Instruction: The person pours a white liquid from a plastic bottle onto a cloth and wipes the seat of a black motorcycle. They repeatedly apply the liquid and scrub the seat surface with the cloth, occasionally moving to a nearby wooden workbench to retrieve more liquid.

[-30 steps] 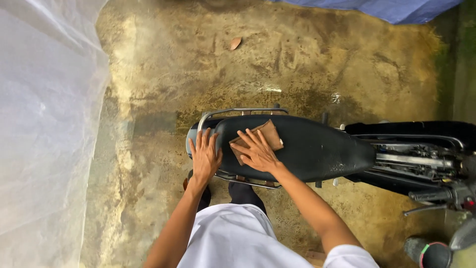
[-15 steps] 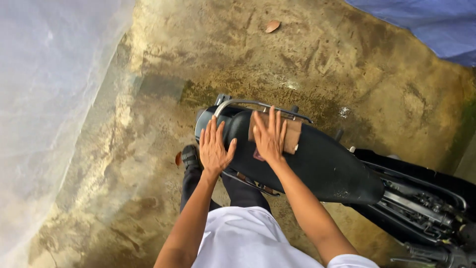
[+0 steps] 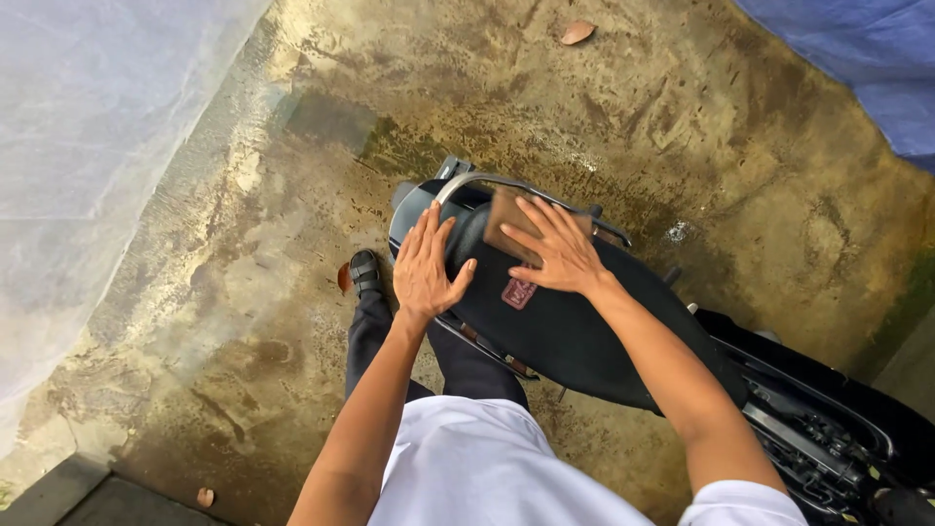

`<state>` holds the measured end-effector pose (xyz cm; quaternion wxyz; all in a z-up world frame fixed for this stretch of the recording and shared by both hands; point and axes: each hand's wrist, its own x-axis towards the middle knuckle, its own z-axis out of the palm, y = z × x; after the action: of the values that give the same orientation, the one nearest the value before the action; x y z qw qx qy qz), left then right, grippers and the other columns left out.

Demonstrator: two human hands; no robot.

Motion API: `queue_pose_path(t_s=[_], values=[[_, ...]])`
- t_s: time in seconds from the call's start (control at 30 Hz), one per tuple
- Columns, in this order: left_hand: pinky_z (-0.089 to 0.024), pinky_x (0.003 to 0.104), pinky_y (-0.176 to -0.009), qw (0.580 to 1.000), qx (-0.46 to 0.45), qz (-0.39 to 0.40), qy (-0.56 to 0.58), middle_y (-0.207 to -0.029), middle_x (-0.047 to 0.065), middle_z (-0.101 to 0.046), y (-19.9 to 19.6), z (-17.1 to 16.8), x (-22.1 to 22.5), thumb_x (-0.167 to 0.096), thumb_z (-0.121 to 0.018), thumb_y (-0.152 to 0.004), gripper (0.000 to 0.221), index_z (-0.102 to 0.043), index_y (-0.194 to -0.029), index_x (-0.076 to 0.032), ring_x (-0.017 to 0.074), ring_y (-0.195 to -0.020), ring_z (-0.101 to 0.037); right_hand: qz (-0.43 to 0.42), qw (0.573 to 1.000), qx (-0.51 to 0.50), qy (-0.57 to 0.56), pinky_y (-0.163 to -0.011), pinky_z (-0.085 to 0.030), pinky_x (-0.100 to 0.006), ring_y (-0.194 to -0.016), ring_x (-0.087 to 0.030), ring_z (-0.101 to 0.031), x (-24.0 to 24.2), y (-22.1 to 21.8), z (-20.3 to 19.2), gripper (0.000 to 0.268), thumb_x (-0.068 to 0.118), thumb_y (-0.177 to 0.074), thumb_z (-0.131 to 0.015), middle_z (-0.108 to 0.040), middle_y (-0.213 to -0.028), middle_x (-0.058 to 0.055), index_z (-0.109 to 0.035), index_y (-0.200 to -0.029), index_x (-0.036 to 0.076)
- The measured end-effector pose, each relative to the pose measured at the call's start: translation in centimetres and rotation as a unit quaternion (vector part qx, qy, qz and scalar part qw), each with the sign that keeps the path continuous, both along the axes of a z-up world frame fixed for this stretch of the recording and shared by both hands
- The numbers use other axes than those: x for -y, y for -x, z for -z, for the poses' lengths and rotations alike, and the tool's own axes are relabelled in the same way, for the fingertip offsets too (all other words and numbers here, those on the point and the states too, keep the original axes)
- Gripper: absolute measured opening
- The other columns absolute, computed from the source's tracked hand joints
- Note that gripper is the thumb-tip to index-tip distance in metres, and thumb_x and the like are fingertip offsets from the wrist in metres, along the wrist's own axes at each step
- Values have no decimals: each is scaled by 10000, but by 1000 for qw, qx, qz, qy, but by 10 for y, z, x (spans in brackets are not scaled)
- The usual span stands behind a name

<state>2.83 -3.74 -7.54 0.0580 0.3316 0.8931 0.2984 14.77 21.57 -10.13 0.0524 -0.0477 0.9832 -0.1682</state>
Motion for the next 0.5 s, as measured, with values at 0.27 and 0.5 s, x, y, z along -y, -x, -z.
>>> queue_pose_path(t_s=[0.27,0.5], values=[[-364,412,-1174,998,-56,1,1,-1598,97,-448,-1,0,-1,-670,-525,-910,726,-542,-1432,-166,258,-1447,-455,68,991,-95,66,-1057,-419,-543,-1333,-371,-502,43,40,-12,538,643,-1008,-436,-449,-1538,-76,-512,-1481,399],[-363,414,-1168,998,-62,14,-2,-1609,100,-436,-5,1,2,-679,-512,-913,728,-548,-1420,-159,262,-1445,-455,211,976,32,-51,-987,-483,-480,-1304,-314,-547,-29,-101,-13,477,475,-1023,-506,-534,-1473,-58,-566,-1447,265]])
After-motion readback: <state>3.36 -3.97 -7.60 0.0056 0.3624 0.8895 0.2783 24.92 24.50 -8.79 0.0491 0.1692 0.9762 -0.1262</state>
